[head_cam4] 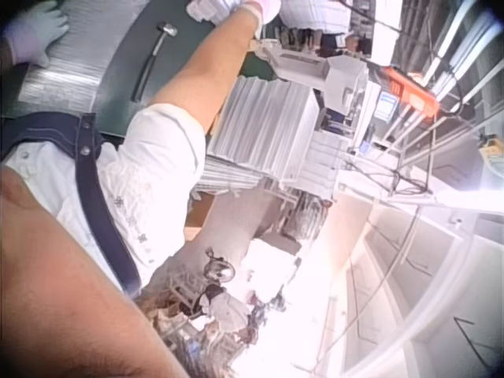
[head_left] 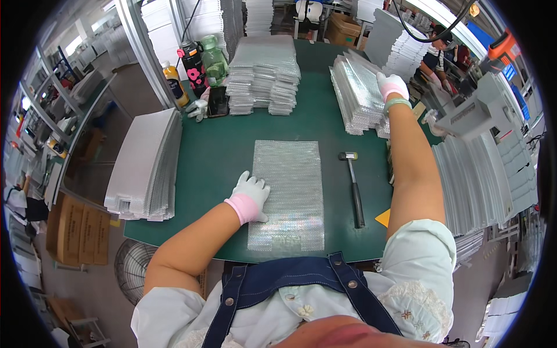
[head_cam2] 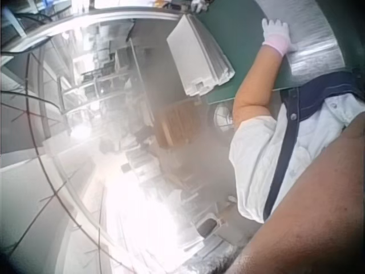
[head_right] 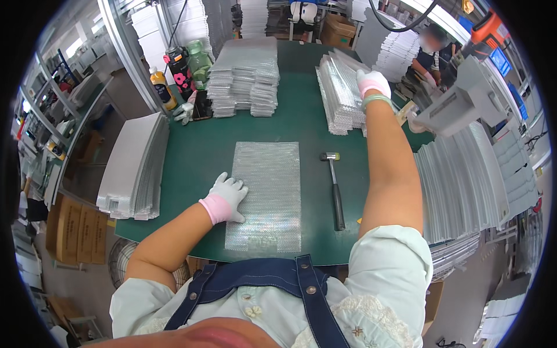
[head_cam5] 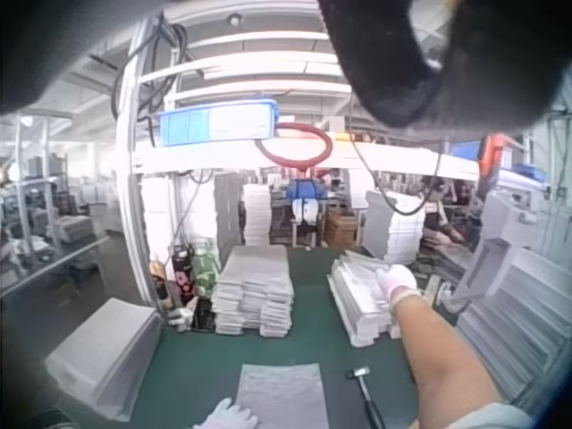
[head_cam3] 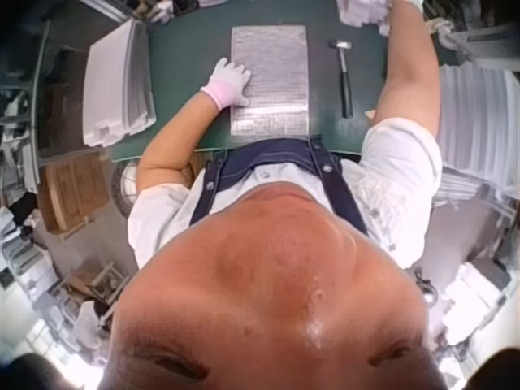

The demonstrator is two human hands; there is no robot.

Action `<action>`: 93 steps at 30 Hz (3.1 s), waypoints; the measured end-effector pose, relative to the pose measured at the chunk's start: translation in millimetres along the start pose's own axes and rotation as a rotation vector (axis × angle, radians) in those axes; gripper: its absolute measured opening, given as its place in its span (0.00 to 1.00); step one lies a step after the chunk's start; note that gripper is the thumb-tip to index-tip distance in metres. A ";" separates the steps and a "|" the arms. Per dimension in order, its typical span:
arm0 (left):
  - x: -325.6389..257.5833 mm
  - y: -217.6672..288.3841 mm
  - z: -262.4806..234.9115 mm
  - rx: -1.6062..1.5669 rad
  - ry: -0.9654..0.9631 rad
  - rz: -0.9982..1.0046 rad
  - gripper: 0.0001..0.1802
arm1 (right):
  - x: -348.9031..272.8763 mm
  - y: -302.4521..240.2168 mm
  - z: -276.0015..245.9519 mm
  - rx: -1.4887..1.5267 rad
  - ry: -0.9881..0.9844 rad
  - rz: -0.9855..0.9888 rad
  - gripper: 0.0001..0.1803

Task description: The person assembles rectangular metal frames by placing a mesh screen into a frame, inserting a plastic clip, and tapping the frame edges with a hammer to secure the components. They repeat this process for multiple units, stacking completed frames on the table.

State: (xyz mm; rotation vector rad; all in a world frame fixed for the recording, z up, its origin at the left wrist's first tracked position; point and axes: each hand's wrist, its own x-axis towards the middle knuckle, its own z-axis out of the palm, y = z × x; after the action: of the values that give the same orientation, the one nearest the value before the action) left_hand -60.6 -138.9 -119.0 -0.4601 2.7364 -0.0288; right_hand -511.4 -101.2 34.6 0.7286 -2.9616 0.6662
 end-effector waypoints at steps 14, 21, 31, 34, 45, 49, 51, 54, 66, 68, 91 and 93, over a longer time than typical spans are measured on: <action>13.1 4.0 -3.5 0.023 -0.130 -0.051 0.41 | 70.2 58.3 20.8 0.139 0.448 -0.057 0.49; -5.5 6.4 -12.6 0.020 -0.160 -0.069 0.38 | -23.3 19.2 -38.1 0.687 0.753 -0.152 0.41; 2.4 30.1 -55.6 -1.409 0.743 0.255 0.56 | -273.0 14.2 75.1 1.412 0.158 -0.487 0.25; -13.3 65.5 -94.7 -1.772 0.915 0.446 0.49 | -360.1 14.0 97.0 1.479 0.055 -0.753 0.28; -135.0 15.7 -41.4 -1.826 0.864 0.321 0.17 | -358.7 32.6 15.0 0.779 0.246 -0.720 0.37; -114.7 38.2 8.3 -0.891 1.016 -0.453 0.34 | -391.0 57.6 53.9 0.766 -0.284 -0.381 0.34; -101.3 38.9 27.1 -0.926 0.892 -0.489 0.44 | -403.3 69.5 77.0 0.653 -0.249 -0.281 0.36; -87.4 45.3 41.8 -0.781 0.776 -0.502 0.47 | -412.1 87.8 102.8 0.408 -0.182 -0.299 0.42; -50.5 51.4 69.5 -0.663 0.340 -0.593 0.45 | -406.9 90.1 130.4 0.038 -0.353 -0.267 0.40; -51.3 51.4 65.7 -0.665 0.293 -0.590 0.43 | -405.4 94.5 132.6 0.047 -0.368 -0.278 0.40; -52.8 50.0 69.6 -0.666 0.354 -0.474 0.38 | -374.4 108.3 134.1 0.207 -0.537 -0.192 0.38; -53.6 50.2 63.9 -0.647 0.291 -0.484 0.38 | -373.6 108.5 132.3 0.222 -0.534 -0.207 0.38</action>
State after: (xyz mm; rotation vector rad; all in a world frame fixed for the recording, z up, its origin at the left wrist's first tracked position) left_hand -6.3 -71.8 -163.8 -1.3773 2.7836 0.7308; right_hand -216.4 95.3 -173.3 1.4100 -3.2213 0.9169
